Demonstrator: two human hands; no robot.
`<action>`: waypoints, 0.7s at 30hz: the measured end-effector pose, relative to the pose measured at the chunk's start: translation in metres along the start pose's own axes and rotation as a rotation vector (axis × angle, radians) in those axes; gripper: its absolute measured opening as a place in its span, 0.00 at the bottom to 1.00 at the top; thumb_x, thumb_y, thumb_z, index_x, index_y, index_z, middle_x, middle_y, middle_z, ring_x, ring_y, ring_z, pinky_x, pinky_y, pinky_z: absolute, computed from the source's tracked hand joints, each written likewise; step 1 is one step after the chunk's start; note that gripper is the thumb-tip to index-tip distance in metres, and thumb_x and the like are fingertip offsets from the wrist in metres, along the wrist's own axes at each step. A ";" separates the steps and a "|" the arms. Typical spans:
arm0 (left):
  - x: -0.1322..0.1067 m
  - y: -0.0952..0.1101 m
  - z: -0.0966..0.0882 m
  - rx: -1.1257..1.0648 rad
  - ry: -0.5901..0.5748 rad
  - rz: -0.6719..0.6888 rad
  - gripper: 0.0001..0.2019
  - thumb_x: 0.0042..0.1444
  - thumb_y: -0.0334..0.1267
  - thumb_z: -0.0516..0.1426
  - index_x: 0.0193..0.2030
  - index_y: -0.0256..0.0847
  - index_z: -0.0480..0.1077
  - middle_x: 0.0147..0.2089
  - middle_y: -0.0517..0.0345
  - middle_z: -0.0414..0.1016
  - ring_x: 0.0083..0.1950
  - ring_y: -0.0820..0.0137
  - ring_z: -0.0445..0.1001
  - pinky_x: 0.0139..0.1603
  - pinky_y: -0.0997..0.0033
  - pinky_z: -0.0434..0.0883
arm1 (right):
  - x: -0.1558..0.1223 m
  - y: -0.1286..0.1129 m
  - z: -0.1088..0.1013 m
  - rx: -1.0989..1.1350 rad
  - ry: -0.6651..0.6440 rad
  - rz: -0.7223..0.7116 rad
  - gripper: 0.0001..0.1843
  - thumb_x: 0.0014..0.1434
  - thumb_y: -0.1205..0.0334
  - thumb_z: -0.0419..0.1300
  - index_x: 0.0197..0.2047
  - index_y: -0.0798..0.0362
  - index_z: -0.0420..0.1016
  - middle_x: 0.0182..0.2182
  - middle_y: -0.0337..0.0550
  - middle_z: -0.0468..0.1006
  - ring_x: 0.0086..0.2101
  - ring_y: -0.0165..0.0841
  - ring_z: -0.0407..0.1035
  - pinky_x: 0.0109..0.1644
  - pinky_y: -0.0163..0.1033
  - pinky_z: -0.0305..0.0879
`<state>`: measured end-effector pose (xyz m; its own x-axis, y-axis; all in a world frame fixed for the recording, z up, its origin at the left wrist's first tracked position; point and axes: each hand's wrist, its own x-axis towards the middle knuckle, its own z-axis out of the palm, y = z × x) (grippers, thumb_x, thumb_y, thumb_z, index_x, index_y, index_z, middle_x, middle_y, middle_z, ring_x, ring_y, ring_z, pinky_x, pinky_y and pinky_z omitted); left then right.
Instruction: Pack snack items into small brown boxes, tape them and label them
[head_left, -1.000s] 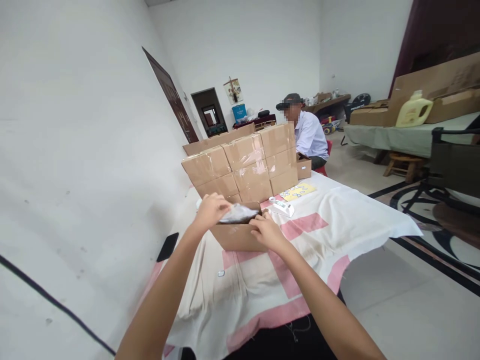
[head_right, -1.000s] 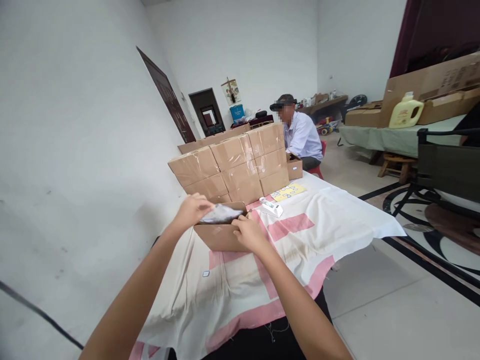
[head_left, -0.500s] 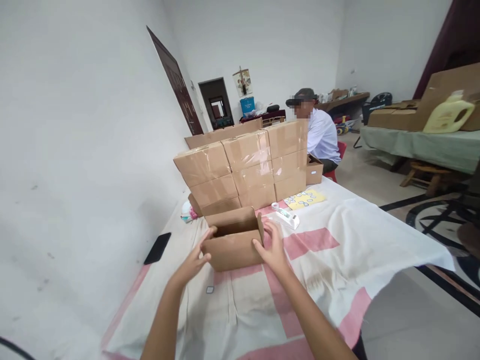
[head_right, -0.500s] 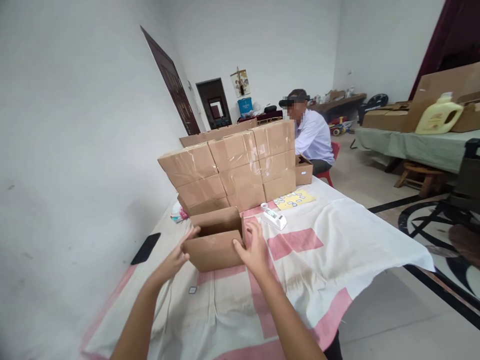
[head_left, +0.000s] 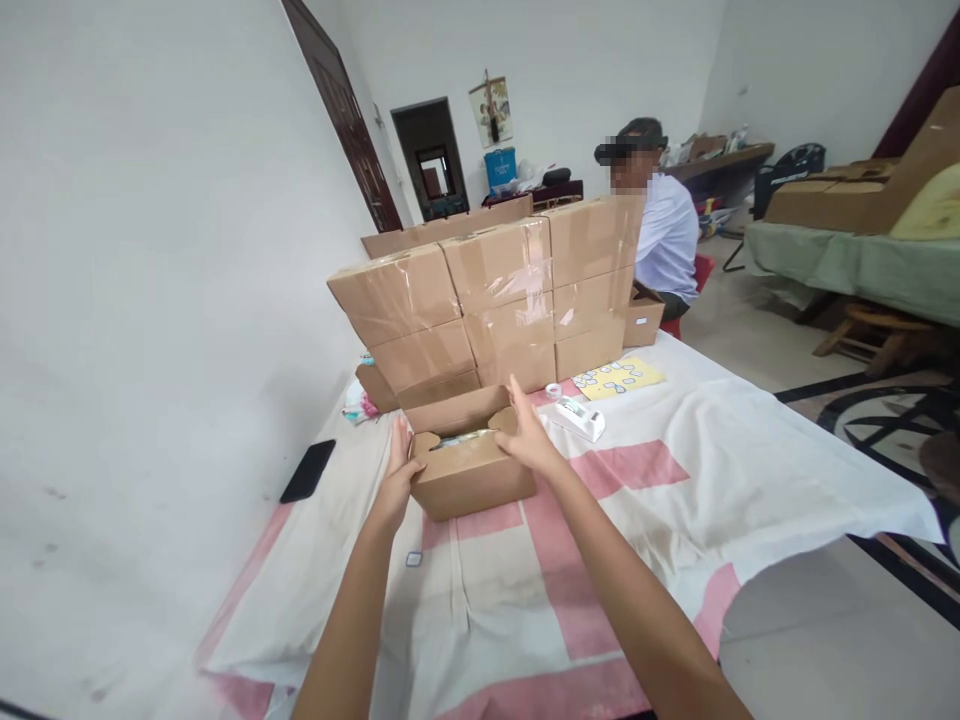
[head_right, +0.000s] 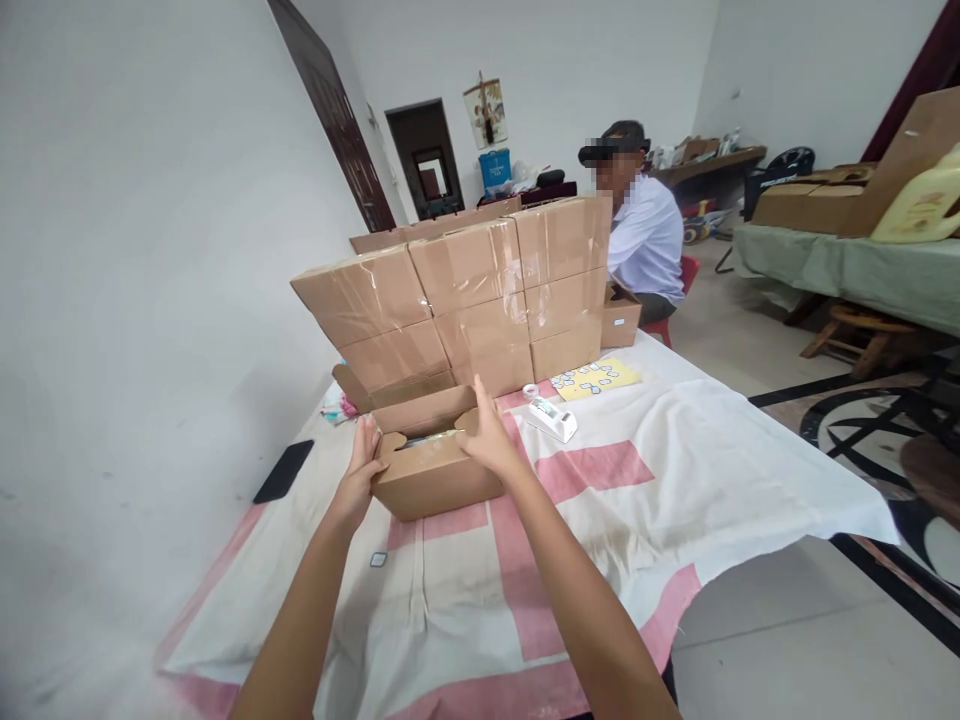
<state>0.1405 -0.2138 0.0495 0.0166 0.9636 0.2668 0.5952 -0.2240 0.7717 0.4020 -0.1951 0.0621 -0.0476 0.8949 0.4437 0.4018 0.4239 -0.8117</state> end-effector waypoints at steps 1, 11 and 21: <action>0.001 0.004 -0.002 0.037 -0.004 0.015 0.44 0.59 0.30 0.46 0.78 0.54 0.30 0.80 0.57 0.45 0.77 0.64 0.53 0.71 0.54 0.64 | -0.001 -0.001 0.001 0.001 0.012 -0.014 0.48 0.53 0.69 0.58 0.75 0.47 0.47 0.59 0.51 0.69 0.61 0.44 0.62 0.66 0.52 0.58; -0.020 0.059 0.040 0.706 -0.040 0.334 0.34 0.61 0.59 0.56 0.67 0.38 0.69 0.64 0.39 0.72 0.62 0.41 0.68 0.60 0.42 0.65 | 0.008 0.072 -0.106 -0.221 0.109 0.333 0.17 0.65 0.56 0.53 0.53 0.53 0.73 0.54 0.53 0.75 0.55 0.44 0.66 0.60 0.48 0.61; -0.021 0.035 0.045 0.781 0.092 0.474 0.32 0.62 0.57 0.56 0.70 0.50 0.65 0.65 0.48 0.74 0.59 0.44 0.69 0.52 0.47 0.67 | 0.069 0.121 -0.148 -0.290 -0.321 0.843 0.10 0.47 0.59 0.68 0.22 0.54 0.74 0.24 0.45 0.78 0.26 0.33 0.67 0.29 0.36 0.60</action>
<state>0.1976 -0.2355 0.0447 0.3532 0.7734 0.5264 0.9169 -0.3980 -0.0304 0.5827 -0.1032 0.0507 0.1297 0.9043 -0.4067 0.6282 -0.3922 -0.6720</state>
